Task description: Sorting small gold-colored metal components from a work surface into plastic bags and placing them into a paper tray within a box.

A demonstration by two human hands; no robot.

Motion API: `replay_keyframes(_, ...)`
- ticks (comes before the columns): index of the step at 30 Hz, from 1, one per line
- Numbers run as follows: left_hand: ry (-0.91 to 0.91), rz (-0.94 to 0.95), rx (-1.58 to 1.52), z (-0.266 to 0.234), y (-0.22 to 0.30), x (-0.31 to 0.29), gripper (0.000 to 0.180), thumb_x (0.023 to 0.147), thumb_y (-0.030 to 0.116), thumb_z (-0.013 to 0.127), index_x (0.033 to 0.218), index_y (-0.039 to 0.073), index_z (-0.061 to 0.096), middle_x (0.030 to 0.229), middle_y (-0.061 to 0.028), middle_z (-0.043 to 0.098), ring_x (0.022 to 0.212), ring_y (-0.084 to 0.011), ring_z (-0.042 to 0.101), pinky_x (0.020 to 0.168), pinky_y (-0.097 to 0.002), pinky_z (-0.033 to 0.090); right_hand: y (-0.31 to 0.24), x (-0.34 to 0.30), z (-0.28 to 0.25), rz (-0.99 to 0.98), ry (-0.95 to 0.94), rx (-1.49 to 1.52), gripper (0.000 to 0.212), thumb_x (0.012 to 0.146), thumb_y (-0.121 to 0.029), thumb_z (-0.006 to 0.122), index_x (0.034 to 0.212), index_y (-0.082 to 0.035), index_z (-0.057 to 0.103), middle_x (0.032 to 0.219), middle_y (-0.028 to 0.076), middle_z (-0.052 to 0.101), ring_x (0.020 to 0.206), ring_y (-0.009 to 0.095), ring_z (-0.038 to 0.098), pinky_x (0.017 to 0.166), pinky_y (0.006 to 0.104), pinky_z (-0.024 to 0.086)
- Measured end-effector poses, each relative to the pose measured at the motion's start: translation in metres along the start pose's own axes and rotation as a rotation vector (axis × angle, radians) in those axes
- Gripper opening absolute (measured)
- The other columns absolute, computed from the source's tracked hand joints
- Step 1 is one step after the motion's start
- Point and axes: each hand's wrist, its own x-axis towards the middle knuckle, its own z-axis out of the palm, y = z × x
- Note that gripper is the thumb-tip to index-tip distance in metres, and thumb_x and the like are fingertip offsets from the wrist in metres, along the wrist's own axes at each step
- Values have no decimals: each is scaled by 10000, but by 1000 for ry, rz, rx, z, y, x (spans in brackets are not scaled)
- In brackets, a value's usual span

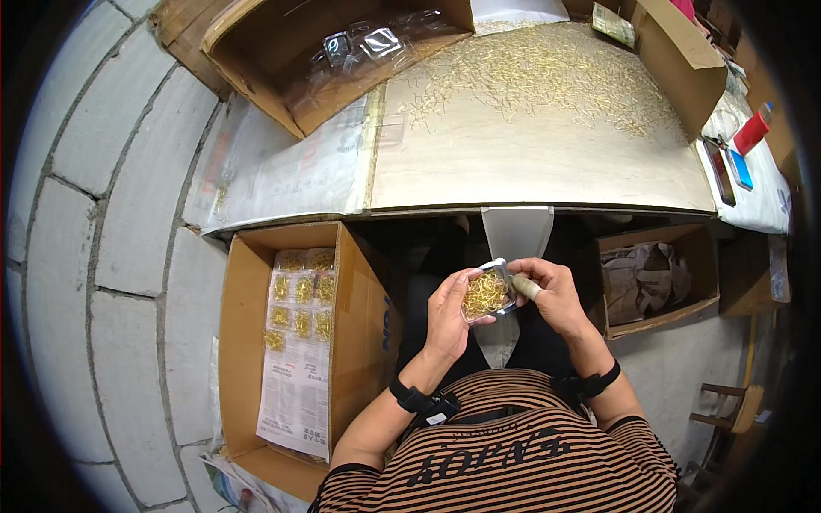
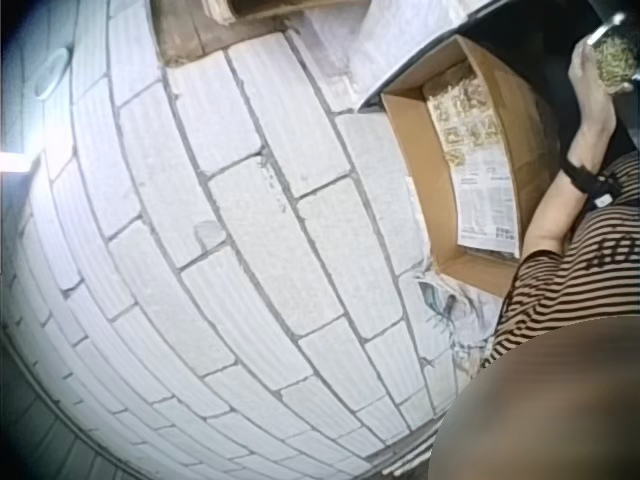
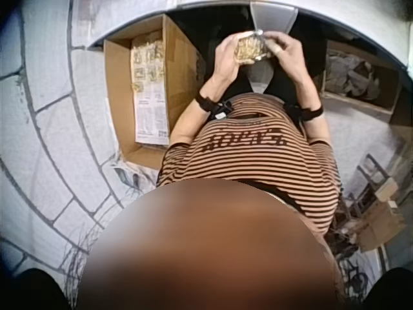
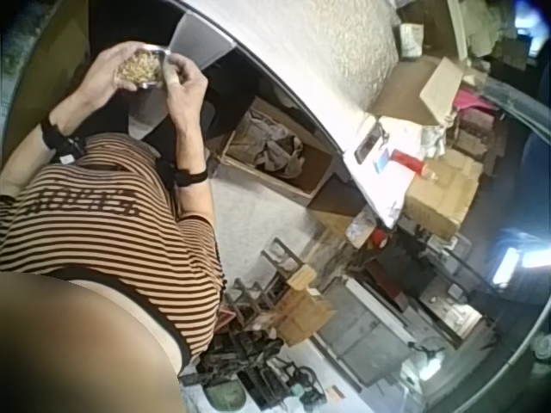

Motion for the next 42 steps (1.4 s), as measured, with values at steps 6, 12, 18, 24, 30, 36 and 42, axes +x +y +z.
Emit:
replay_keyframes(6,10,-8,-6,1,-2,-1,336,987,292,425,1130,4,521,1007,-124,621,826,-193,673,561,-288,605,1,-4,-3,75,4,-70,64,870,-10,573,893,25,621,706,19,607,557,66,542,513,199,424)
replay_keyframes(12,13,-5,-15,4,-4,-2,330,986,284,429,1124,-2,521,1000,-129,622,820,-194,674,565,-291,608,-2,-5,-3,42,37,-141,60,872,-22,565,867,19,609,674,47,604,562,78,547,514,230,432)
replay_keyframes(18,1,-8,-1,6,-4,-1,326,987,277,426,1132,-1,513,988,-117,625,818,-177,671,569,-288,608,-14,-3,3,-474,118,-673,78,792,-10,618,869,2,617,728,130,579,604,260,580,553,336,449)
replay_keyframes(24,59,12,-49,5,-12,3,301,987,277,429,1119,25,528,990,-102,630,807,-154,663,584,-285,594,-25,-5,15,-262,75,-734,106,764,-8,645,870,-17,639,768,109,548,676,279,590,600,343,462)
replay_keyframes(30,71,36,-51,3,-5,4,289,987,276,430,1105,37,541,983,-91,632,801,-150,662,567,-277,588,-10,-3,17,-326,140,-590,182,759,-2,667,935,-10,620,863,78,569,706,223,585,640,307,476)
replay_keyframes(36,26,30,-90,-1,-7,5,293,986,278,432,1100,29,536,968,-87,627,798,-142,660,553,-267,592,-4,6,5,95,-59,-146,123,844,-59,653,895,39,601,735,9,589,614,35,501,542,194,417)
replay_keyframes(42,-9,-33,-52,4,-2,5,289,980,272,446,1121,30,521,967,-87,623,799,-141,658,569,-279,602,7,5,6,115,54,-169,59,797,10,615,775,30,564,644,-3,541,575,37,466,504,202,378)
